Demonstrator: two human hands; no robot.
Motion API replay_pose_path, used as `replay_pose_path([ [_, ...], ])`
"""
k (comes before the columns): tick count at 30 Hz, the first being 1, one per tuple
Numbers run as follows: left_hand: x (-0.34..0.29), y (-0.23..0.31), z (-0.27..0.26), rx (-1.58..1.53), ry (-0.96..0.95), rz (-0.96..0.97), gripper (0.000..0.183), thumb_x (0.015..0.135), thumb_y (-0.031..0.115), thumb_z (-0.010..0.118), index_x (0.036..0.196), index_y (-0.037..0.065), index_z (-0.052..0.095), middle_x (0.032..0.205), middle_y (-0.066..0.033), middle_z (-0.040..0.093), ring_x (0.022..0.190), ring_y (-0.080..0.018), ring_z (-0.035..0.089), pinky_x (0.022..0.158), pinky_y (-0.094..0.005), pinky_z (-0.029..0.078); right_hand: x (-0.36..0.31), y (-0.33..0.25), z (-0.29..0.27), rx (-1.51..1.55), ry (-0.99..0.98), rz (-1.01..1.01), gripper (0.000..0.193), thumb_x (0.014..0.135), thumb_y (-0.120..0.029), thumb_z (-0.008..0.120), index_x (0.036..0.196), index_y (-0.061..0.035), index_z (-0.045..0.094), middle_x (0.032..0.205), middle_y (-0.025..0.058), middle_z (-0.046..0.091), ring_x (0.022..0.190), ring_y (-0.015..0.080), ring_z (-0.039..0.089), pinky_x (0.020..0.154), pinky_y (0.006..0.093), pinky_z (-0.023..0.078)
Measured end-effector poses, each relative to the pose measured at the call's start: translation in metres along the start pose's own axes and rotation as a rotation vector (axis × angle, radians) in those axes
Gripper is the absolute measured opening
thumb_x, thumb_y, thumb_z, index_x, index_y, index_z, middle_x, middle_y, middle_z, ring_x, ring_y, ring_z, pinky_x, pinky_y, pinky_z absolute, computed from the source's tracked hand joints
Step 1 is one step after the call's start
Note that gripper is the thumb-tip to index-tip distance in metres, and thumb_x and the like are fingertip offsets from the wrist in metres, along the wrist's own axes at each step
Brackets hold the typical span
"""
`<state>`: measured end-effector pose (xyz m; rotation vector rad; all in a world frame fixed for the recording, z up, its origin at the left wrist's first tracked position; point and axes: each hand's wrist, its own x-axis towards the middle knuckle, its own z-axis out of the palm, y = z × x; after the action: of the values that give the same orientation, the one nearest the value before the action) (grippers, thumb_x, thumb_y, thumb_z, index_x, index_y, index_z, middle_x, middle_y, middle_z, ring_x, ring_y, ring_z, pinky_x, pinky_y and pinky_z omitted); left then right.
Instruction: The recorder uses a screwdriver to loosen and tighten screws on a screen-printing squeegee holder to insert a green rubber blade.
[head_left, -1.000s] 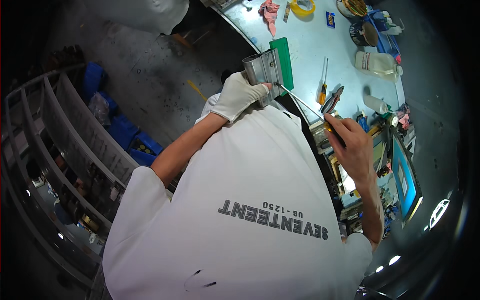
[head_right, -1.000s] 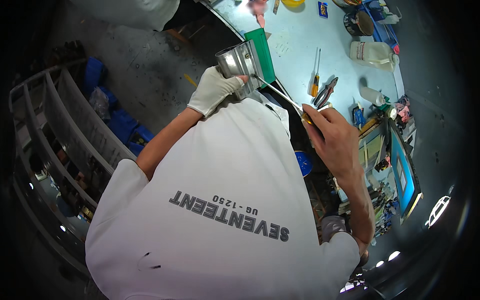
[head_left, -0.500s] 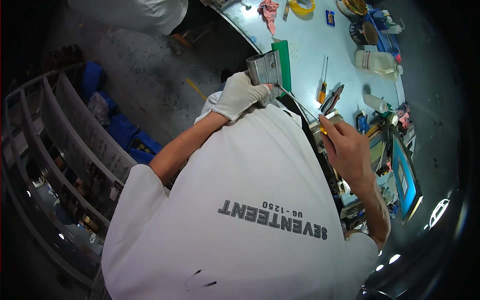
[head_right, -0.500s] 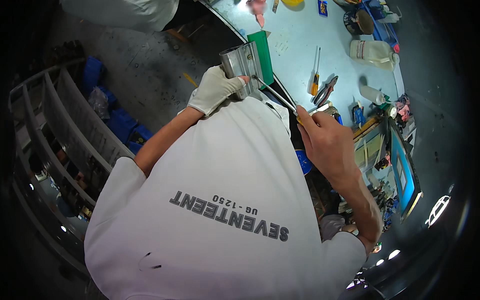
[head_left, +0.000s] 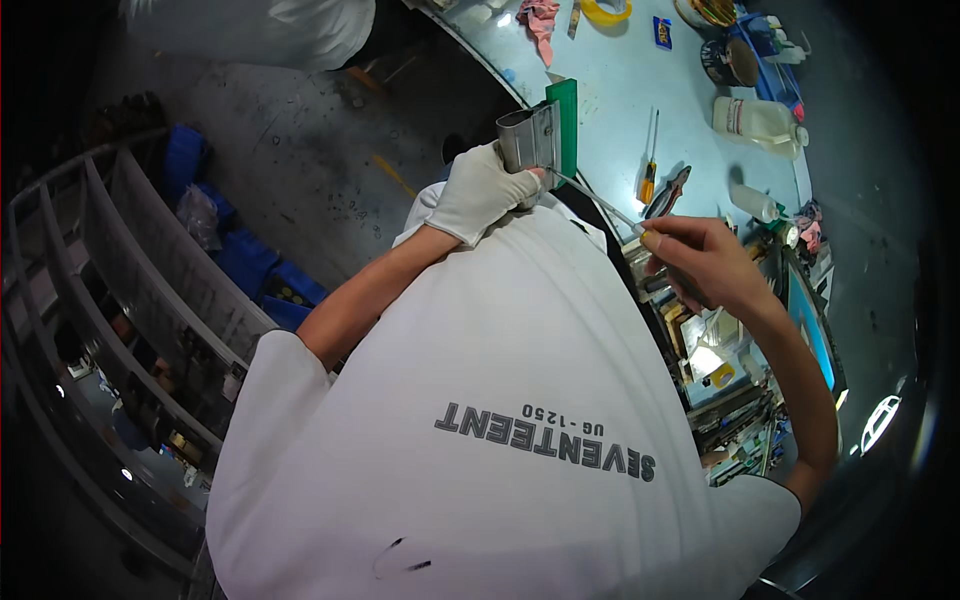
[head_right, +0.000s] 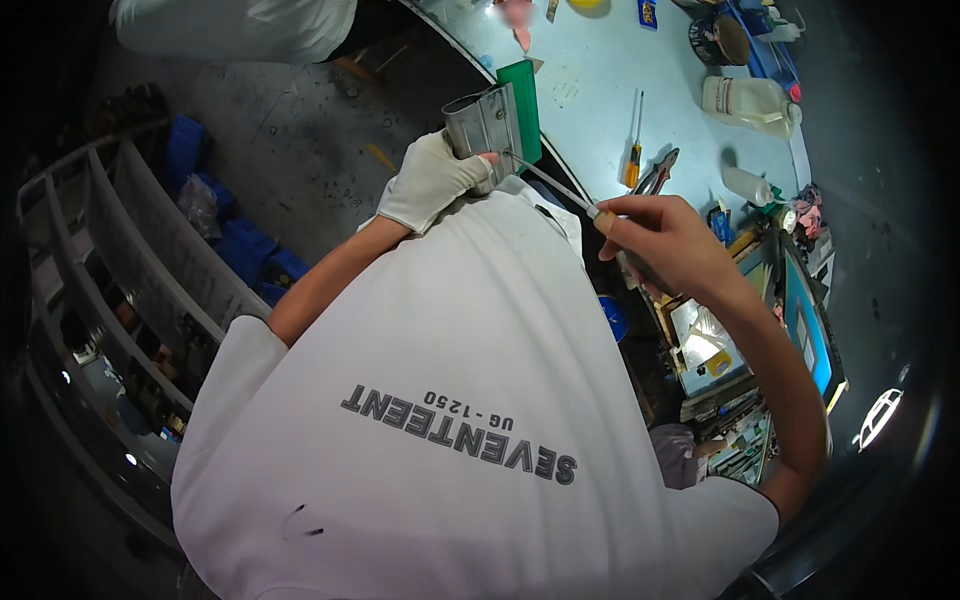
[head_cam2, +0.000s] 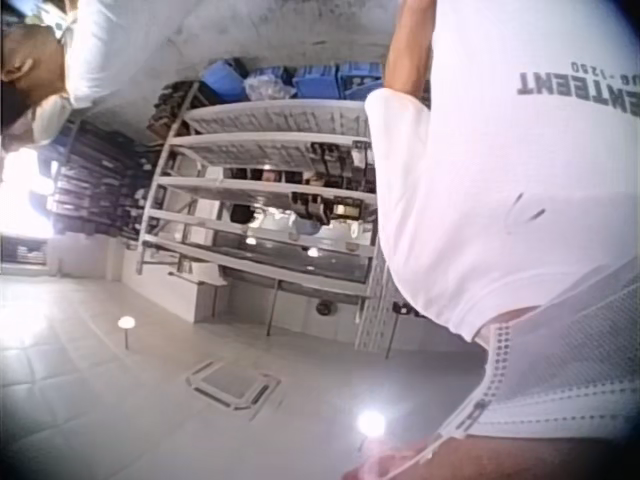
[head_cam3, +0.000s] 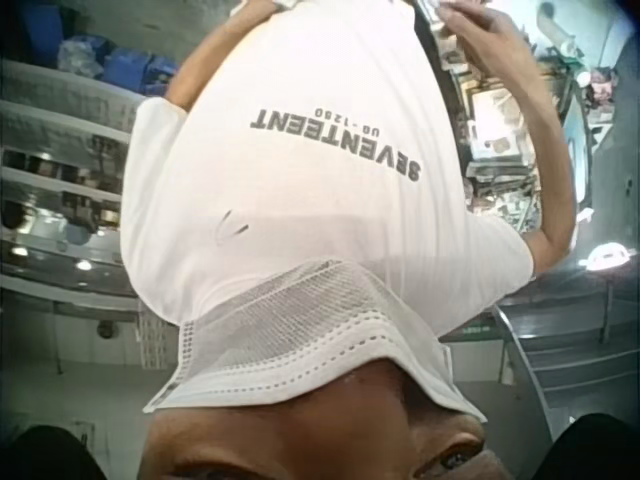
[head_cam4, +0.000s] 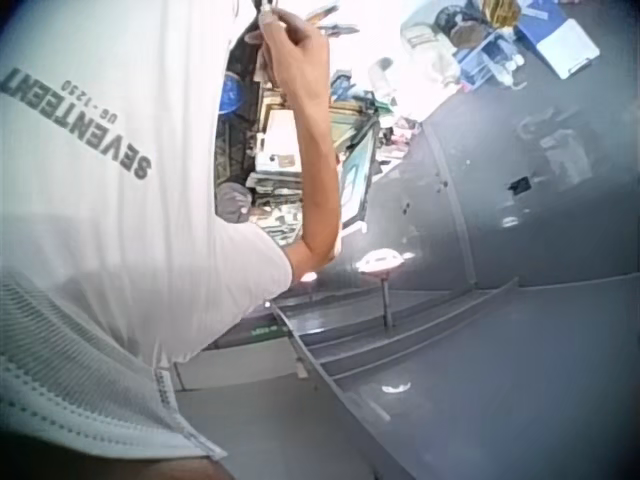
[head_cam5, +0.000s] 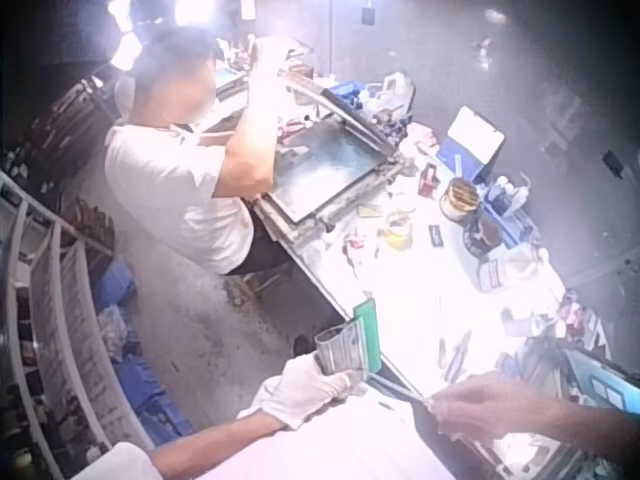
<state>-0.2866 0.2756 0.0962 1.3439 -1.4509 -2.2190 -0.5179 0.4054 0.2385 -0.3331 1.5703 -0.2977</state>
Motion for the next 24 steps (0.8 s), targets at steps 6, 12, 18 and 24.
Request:
replay_pose_path([
  [6,0.001,-0.005,0.0,0.033,-0.001,0.013,0.018,0.087,0.01,0.073,0.097,-0.004,0.067,0.073,-0.0043,0.067,0.056,-0.0058,0.059,0.048,-0.0238,0.046,-0.01,0.011,0.024,-0.948,0.258,-0.577,0.028,0.092,-0.01,0.063,0.117,-0.0006,0.062,0.089,0.0193,0.067,0.078,0.0381,0.065,0.067,0.0454,0.051],
  [12,-0.005,0.003,0.001,0.107,-0.061,0.049,0.019,0.089,0.011,0.07,0.101,-0.003,0.065,0.074,-0.0068,0.069,0.055,-0.0069,0.061,0.048,-0.0241,0.048,-0.004,0.002,0.019,-0.508,0.116,-0.305,0.037,0.096,-0.008,0.054,0.13,0.0036,0.058,0.087,0.0128,0.07,0.057,0.0154,0.06,0.056,0.0333,0.05],
  [18,-0.004,-0.002,-0.003,0.226,-0.077,0.082,0.018,0.09,0.011,0.07,0.098,-0.004,0.065,0.074,-0.008,0.07,0.056,-0.0082,0.063,0.05,-0.0246,0.049,0.005,0.004,0.012,0.302,-0.034,0.006,0.035,0.101,-0.015,0.056,0.13,0.0045,0.059,0.087,0.01,0.068,0.051,0.0068,0.055,0.036,0.0201,0.041],
  [24,-0.003,0.004,-0.004,0.114,-0.074,0.04,0.023,0.089,0.014,0.071,0.101,-0.004,0.066,0.076,-0.0069,0.069,0.059,-0.0072,0.063,0.053,-0.026,0.051,0.006,0.035,-0.005,0.591,-0.169,0.035,0.036,0.099,-0.013,0.057,0.132,0.0036,0.058,0.09,0.0124,0.069,0.057,0.0077,0.059,0.044,0.0205,0.045],
])
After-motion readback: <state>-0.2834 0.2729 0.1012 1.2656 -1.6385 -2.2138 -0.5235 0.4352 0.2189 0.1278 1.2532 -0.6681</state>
